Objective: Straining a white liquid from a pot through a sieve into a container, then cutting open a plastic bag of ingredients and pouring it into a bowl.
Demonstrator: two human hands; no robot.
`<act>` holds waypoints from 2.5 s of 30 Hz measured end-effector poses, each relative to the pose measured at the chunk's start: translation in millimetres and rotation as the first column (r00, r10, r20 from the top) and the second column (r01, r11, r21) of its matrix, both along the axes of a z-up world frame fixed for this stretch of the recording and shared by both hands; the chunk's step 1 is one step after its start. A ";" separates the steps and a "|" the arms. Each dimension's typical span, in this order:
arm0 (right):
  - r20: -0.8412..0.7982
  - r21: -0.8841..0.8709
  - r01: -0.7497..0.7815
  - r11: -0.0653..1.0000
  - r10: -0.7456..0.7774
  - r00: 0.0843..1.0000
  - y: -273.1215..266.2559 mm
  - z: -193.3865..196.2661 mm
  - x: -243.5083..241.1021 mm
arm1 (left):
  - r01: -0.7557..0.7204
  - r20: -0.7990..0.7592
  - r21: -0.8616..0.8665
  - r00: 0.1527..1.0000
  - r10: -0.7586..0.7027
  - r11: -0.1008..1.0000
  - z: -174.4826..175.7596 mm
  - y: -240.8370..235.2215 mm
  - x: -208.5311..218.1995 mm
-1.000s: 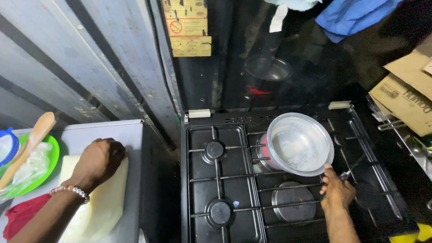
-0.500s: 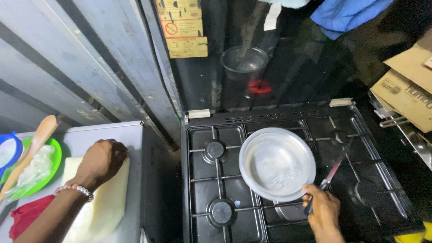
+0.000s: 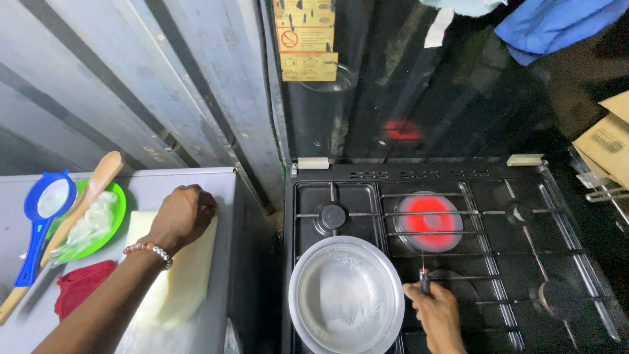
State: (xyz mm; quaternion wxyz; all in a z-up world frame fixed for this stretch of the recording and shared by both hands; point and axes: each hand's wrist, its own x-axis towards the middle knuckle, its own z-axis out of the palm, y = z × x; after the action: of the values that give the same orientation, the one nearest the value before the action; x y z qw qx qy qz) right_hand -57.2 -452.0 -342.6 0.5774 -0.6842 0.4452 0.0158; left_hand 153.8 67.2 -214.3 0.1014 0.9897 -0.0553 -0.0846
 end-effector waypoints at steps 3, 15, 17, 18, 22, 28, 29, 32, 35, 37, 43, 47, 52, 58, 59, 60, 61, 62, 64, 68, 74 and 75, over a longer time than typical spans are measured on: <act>-0.065 -0.114 -0.040 0.993 0.033 0.997 10.7 36.9 8.4 | -0.020 -0.005 -0.045 1.000 0.020 0.999 -1.6 0.5 2.0; 0.107 0.163 -0.574 0.802 0.564 0.819 190.5 146.0 61.4 | -0.004 0.052 -0.204 0.999 0.015 0.979 -9.4 26.3 11.3; 0.087 0.143 -0.656 0.741 0.650 0.755 221.2 160.1 72.5 | 0.013 0.066 -0.211 0.998 0.001 0.977 -7.7 30.9 11.2; 0.060 0.119 -0.722 0.682 0.721 0.691 236.3 168.0 78.1 | 0.042 0.080 -0.224 0.996 -0.025 0.974 -6.8 32.7 12.0; 0.115 0.080 -0.799 0.595 0.791 0.601 263.8 156.3 92.8 | -0.040 -0.026 -0.307 0.999 0.033 0.951 15.4 31.0 4.1; 0.053 0.127 -0.800 0.586 0.801 0.596 276.7 148.9 105.1 | 0.027 -0.043 -0.223 0.998 -0.038 0.974 32.1 35.6 0.5; 0.134 0.082 -0.821 0.565 0.810 0.571 274.8 139.5 107.4 | 0.004 -0.063 -0.197 0.998 -0.016 0.980 36.0 35.2 -0.2; 0.235 0.064 -0.840 0.539 0.810 0.538 274.3 139.3 109.0 | -0.025 -0.072 -0.179 0.997 0.012 0.984 50.6 33.2 -7.1; 0.280 0.121 -0.829 0.546 0.783 0.556 277.8 142.7 106.7 | -0.001 -0.051 -0.173 0.999 -0.008 0.985 57.5 34.9 -12.0; 0.302 0.151 -0.819 0.554 0.763 0.571 281.0 137.5 105.2 | 0.025 -0.044 -0.157 0.999 -0.032 0.987 57.5 38.7 -12.3; 0.361 0.295 -0.747 0.596 0.654 0.665 289.8 136.8 98.9 | -0.045 -0.155 -0.259 0.988 0.005 0.965 67.1 41.2 -15.1; 0.376 0.327 -0.697 0.638 0.589 0.716 305.8 136.0 106.0 | -0.041 -0.172 -0.294 0.985 -0.011 0.955 75.2 49.7 -19.5; 0.443 0.379 -0.678 0.630 0.519 0.731 349.0 135.2 134.5 | -0.085 -0.182 -0.260 0.983 0.038 0.962 94.0 48.4 -24.2; 0.543 0.362 -0.726 0.585 0.501 0.674 395.9 146.6 165.6 | -0.114 -0.174 -0.256 0.982 0.070 0.960 80.2 59.9 -22.4; 0.544 0.330 -0.735 0.592 0.517 0.661 400.0 144.4 169.4 | -0.125 -0.169 -0.251 0.982 0.084 0.960 77.7 63.4 -22.3; 0.544 0.297 -0.743 0.600 0.533 0.648 403.9 141.7 173.1 | -0.135 -0.163 -0.246 0.982 0.096 0.960 74.6 66.6 -22.1; 0.545 0.295 -0.745 0.598 0.535 0.645 403.7 143.2 174.3 | -0.137 -0.161 -0.247 0.982 0.099 0.959 76.4 67.5 -24.0; 0.527 0.309 -0.752 0.583 0.553 0.645 403.3 144.9 175.8 | -0.159 -0.168 -0.284 0.979 0.114 0.946 78.2 68.1 -25.8; 0.508 0.321 -0.759 0.567 0.573 0.643 404.3 143.5 177.7 | -0.182 -0.175 -0.322 0.976 0.130 0.929 78.3 68.2 -27.3; 0.491 0.328 -0.769 0.548 0.597 0.635 409.7 138.5 178.3 | -0.245 -0.195 -0.416 0.965 0.177 0.876 82.4 62.9 -31.3; 0.525 0.342 -0.764 0.547 0.564 0.638 410.9 129.5 178.3 | -0.286 -0.245 -0.576 0.954 0.172 0.766 81.7 73.6 -47.5; 0.527 0.349 -0.764 0.542 0.561 0.638 408.4 133.7 176.9 | -0.308 -0.279 -0.616 0.946 0.165 0.725 85.3 76.2 -52.2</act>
State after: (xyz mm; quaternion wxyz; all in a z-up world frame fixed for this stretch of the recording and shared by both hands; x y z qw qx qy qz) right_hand 119.7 -43.6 -208.9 0.7642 -0.5988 0.0108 0.2395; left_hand 101.6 143.4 -129.0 0.4544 0.8767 0.0567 -0.1475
